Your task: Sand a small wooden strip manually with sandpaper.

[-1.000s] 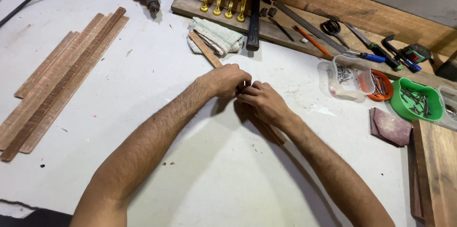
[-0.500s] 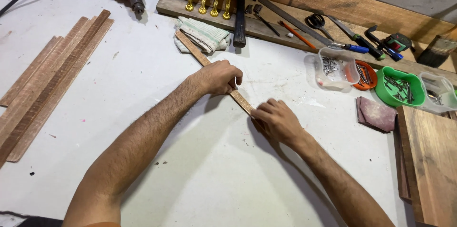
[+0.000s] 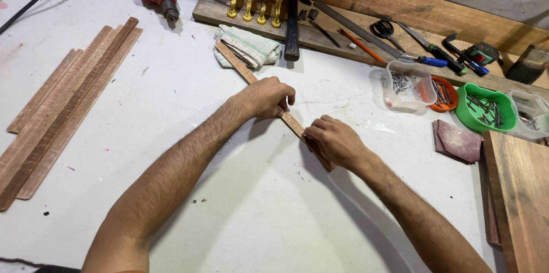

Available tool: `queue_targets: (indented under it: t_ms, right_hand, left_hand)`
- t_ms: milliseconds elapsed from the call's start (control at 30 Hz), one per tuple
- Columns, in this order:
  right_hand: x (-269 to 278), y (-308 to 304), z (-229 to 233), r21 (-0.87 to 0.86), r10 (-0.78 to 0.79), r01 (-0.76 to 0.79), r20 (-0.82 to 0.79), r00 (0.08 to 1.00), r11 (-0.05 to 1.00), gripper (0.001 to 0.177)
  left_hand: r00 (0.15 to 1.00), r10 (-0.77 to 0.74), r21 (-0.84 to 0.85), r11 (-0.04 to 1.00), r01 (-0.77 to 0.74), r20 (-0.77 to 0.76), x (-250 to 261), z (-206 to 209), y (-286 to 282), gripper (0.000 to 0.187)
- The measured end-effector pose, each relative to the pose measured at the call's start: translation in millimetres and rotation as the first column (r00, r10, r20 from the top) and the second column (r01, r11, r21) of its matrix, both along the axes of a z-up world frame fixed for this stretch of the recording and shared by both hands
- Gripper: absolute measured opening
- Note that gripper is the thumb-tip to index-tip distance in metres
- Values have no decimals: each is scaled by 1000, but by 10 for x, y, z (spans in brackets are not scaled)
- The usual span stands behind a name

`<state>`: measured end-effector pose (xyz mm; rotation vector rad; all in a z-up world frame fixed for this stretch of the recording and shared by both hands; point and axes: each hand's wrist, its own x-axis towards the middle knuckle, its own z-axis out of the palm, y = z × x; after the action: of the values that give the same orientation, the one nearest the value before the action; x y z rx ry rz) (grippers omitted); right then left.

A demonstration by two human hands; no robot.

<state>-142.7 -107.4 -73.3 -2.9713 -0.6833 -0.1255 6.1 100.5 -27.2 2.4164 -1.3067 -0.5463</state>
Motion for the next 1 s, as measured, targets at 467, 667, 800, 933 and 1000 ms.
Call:
queue_targets:
  t_ms: [467, 667, 800, 933, 1000]
  right_hand:
    - [349, 166, -218, -47, 47, -39, 188, 981, 998, 17]
    - [-358, -43, -16, -22, 66, -64, 101, 993, 998, 21]
    - [-324, 16, -62, -22, 62, -59, 161, 985, 998, 19]
    - [56, 244, -35, -18, 36, -33, 190, 981, 999, 20]
    - [198, 283, -54, -27, 20, -16, 175, 984, 1000, 16]
  left_hand:
    - [999, 22, -30, 999, -21, 30, -13, -32, 30, 22]
    - [999, 18, -69, 997, -21, -43, 9, -14, 65, 22]
    - [1000, -3, -53, 999, 2, -25, 5, 15, 56, 23]
    - [998, 22, -40, 999, -24, -56, 24, 2, 21, 24]
    - [1000, 20, -25, 1000, -19, 7, 2, -1, 22, 23]
